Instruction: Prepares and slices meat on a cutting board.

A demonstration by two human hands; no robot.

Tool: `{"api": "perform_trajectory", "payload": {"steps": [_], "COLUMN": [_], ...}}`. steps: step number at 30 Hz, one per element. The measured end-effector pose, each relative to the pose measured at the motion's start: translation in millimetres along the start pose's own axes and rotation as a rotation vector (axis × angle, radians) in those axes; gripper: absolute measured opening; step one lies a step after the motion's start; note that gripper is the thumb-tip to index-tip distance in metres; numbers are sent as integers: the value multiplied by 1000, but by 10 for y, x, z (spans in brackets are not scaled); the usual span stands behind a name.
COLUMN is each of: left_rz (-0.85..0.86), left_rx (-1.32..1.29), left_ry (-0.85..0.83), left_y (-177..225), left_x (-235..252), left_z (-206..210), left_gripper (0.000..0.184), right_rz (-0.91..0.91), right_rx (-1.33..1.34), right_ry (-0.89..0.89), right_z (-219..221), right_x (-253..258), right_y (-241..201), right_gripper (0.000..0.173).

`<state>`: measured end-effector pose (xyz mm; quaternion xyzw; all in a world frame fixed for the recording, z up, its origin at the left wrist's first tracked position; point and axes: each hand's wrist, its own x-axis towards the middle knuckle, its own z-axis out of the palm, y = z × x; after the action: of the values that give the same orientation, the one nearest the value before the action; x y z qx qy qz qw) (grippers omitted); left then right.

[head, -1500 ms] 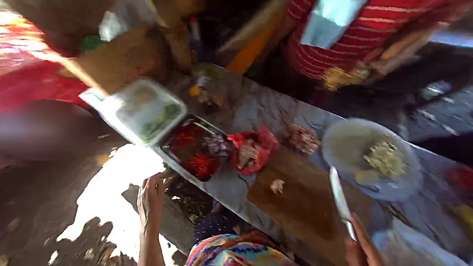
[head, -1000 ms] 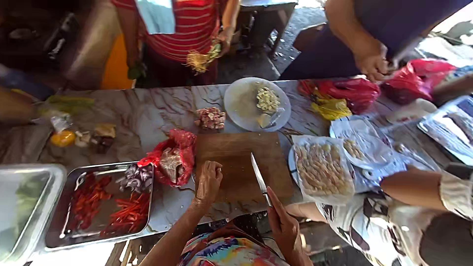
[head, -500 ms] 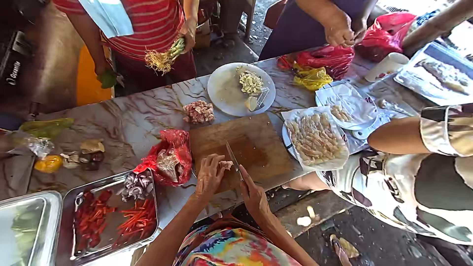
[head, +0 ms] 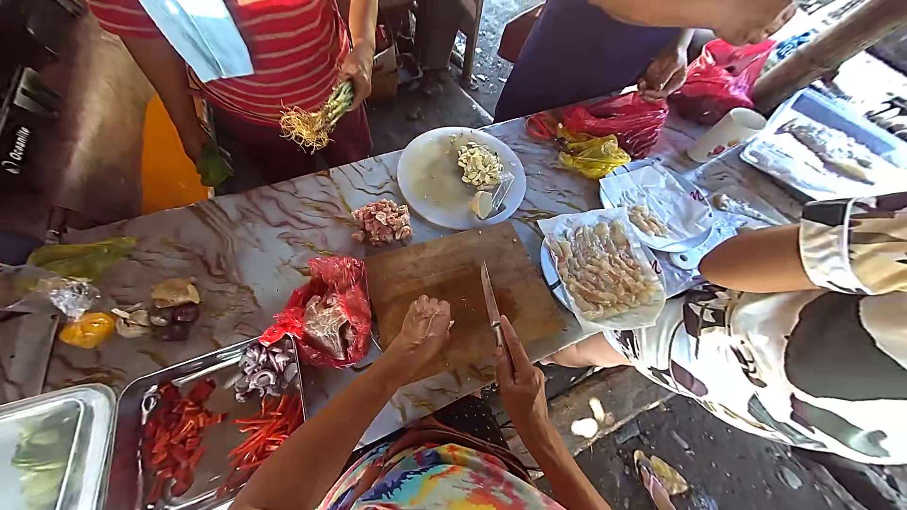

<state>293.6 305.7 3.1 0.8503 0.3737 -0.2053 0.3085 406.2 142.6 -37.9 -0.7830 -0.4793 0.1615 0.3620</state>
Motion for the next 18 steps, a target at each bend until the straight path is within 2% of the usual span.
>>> {"api": "perform_trajectory", "payload": {"steps": [3, 6, 8, 9, 11, 14, 18], "left_rz": [29, 266, 454, 489, 462, 277, 200], "left_rx": [-91, -378, -401, -377, -408, -518, -360], "left_ry": [29, 379, 576, 623, 682, 813, 918], "left_y": [6, -116, -294, -401, -582, -621, -476], "left_x": [-27, -153, -134, -125, -173, -300, -219], "left_z": [-45, 67, 300, 426, 632, 747, 837], "left_gripper": [32, 20, 12, 11, 17, 18, 22], "right_rz": [6, -12, -27, -34, -44, -53, -103], "right_rx": [20, 48, 62, 61, 45, 28, -25], "right_ry": [17, 28, 14, -4, -43, -98, -171], "right_z": [-10, 29, 42, 44, 49, 80, 135], "right_x": [-84, -175, -231, -252, -279, -280, -195], "right_y": [58, 68, 61, 64, 77, 67, -52], "right_gripper": [48, 48, 48, 48, 49, 49, 49]}}
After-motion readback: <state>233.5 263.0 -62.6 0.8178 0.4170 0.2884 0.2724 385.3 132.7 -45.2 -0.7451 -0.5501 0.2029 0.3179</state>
